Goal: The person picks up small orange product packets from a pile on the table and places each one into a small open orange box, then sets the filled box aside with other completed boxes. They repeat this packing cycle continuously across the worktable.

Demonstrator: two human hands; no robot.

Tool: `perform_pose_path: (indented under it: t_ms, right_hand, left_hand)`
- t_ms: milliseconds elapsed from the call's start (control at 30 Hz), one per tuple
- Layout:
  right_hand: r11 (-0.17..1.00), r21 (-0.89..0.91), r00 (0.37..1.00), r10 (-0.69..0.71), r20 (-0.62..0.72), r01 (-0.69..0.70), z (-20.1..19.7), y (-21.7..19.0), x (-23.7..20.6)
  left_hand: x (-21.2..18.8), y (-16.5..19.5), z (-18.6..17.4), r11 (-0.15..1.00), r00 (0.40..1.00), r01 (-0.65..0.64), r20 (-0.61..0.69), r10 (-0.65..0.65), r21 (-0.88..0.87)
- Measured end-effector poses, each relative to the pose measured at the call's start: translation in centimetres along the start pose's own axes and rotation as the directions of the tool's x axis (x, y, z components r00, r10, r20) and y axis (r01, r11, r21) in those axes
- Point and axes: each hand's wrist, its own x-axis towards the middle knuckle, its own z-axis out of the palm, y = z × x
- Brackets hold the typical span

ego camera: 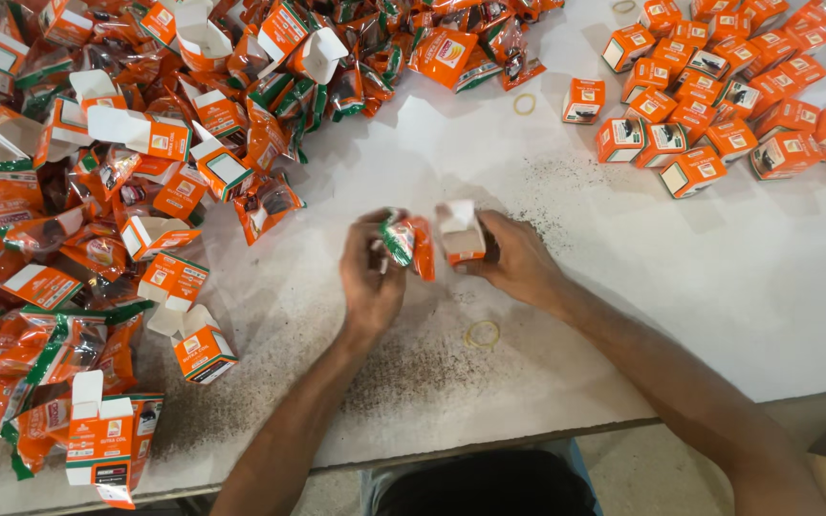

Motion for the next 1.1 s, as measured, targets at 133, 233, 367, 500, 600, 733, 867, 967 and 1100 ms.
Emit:
perform_pose_path:
  t_ms: [133,233,367,500,600,733,867,967,1100]
  right_hand:
    - [0.989,-0.145,0.999,-0.045,-0.032,0.039,1.4,0.0,-0.8]
    - [0.986,-0.101,0.991,-0.130,0.018,0.131,1.5,0.0,-0.9]
    - [0.989,0.071,0.990,0.124,0.071,-0.129,1.4,-0.7,-0.8]
    - [0.996,0.053,0.997,0.065,0.041,-0.067,-0.6,-3.0,-0.1]
    - [0.994,0.084,0.997,0.069,0.039,-0.072,-0.2,-1.8,-0.7]
    - [0.996,0.047,0.996,0.074,0.052,-0.077,-0.1,-1.9,-0.1]
    - [0.995,0.102,1.000,-0.003,0.030,0.000,0.5,-2.2,-0.2]
    - [0.997,0.077,0.999,-0.006,0.033,0.004,0.8,-2.0,-0.1]
    - [0.993,0.120,1.000,0.012,-0.019,-0.010,1.9,-1.5,-0.7]
  left_hand:
    - [-0.4,1.7,0.4,0.879,0.912,-0.411,0.102,0.398,0.241]
    - [-0.5,1.7,1.2,0.731,0.790,-0.609,0.323,0.522,0.308]
    - [0.4,1.3,1.1,0.650,0.759,-0.641,0.463,0.457,0.409]
    - [1.7,4.1,0.1,0.597,0.747,-0.649,0.541,0.386,0.471]
    - [0.9,2.7,1.3,0.575,0.766,-0.617,0.578,0.281,0.537]
    - [0.8,2.1,2.1,0.579,0.858,-0.491,0.475,0.193,0.651]
    - [1.0,2.0,3.3,0.672,0.971,-0.211,0.231,0.061,0.710]
    - [1.1,2.2,3.4,0.791,0.958,0.223,0.024,-0.287,0.570]
    - [2.5,1.3,3.0,0.855,0.891,0.380,0.110,-0.441,0.353]
